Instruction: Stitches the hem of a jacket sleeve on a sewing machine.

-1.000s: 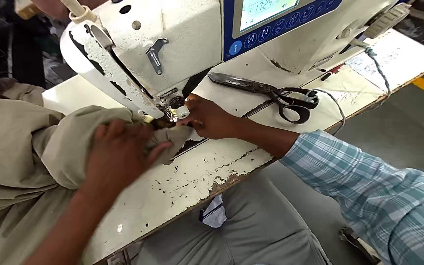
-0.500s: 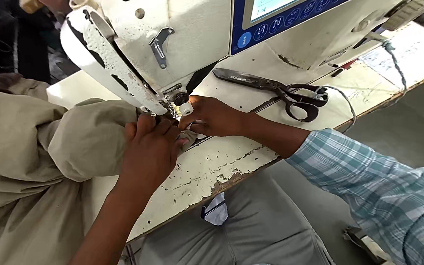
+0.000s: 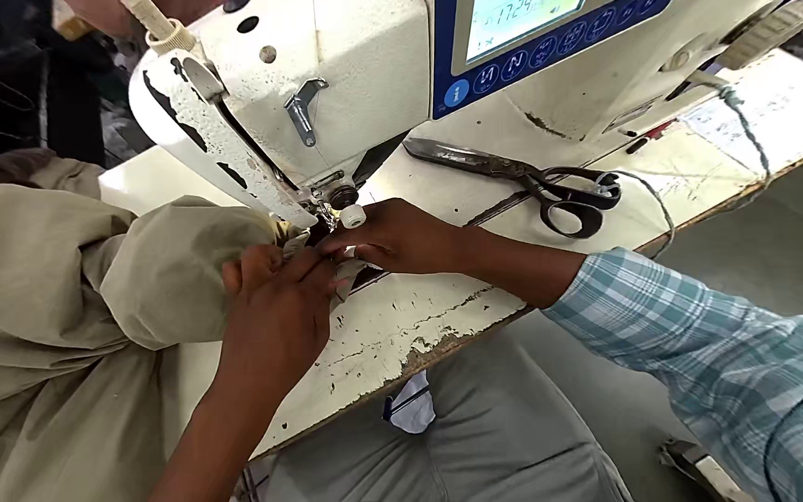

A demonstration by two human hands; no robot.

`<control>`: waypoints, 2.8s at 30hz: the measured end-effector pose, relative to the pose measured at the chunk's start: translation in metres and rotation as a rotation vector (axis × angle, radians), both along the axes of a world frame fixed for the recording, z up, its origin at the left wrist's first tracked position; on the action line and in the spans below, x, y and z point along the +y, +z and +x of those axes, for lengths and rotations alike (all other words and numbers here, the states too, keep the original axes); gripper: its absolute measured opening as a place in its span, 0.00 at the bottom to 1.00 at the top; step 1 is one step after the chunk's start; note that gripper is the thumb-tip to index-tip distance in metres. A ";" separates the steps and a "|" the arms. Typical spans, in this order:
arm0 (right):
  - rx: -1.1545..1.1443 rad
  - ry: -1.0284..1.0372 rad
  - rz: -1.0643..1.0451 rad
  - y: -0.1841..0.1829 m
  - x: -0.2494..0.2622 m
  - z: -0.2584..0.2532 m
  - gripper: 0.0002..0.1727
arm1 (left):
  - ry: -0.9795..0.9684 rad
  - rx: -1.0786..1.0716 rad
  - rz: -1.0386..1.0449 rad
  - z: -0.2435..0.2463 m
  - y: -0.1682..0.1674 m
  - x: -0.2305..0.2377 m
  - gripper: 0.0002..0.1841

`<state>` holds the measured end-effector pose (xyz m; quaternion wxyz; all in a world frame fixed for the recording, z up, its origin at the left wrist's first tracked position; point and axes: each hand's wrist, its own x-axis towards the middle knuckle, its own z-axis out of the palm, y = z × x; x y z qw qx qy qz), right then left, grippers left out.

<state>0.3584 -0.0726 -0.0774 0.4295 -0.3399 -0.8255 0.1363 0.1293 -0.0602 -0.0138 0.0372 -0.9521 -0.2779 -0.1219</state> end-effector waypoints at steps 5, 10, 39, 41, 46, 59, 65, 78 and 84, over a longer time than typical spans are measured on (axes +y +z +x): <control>0.106 -0.060 -0.095 -0.010 0.003 -0.002 0.17 | -0.029 0.043 0.041 0.006 0.005 0.008 0.22; 0.028 -0.090 -0.197 -0.005 0.002 0.005 0.17 | -0.095 0.097 0.067 0.001 0.010 0.036 0.30; 0.009 -0.347 -0.147 -0.006 -0.052 -0.025 0.15 | 0.034 0.158 -0.244 -0.055 0.085 0.078 0.44; 0.144 -0.364 -0.202 -0.005 -0.051 -0.026 0.15 | 0.198 0.339 -0.296 -0.066 0.088 0.084 0.64; 0.462 -0.440 -0.298 -0.002 -0.048 -0.024 0.13 | 0.006 0.377 -0.041 -0.081 0.060 0.061 0.33; 0.004 -0.380 -0.191 -0.009 -0.053 -0.021 0.15 | -0.078 0.078 0.066 -0.026 0.043 -0.013 0.32; 0.183 -0.327 -0.409 0.008 -0.068 0.000 0.15 | -0.050 0.137 -0.045 0.008 -0.012 -0.005 0.17; -0.123 -0.506 -0.701 0.027 -0.041 -0.003 0.12 | 0.085 0.170 -0.190 0.019 -0.002 -0.007 0.36; -0.152 -0.475 -0.874 0.034 -0.037 0.001 0.11 | 0.087 0.188 -0.185 0.021 -0.004 -0.008 0.34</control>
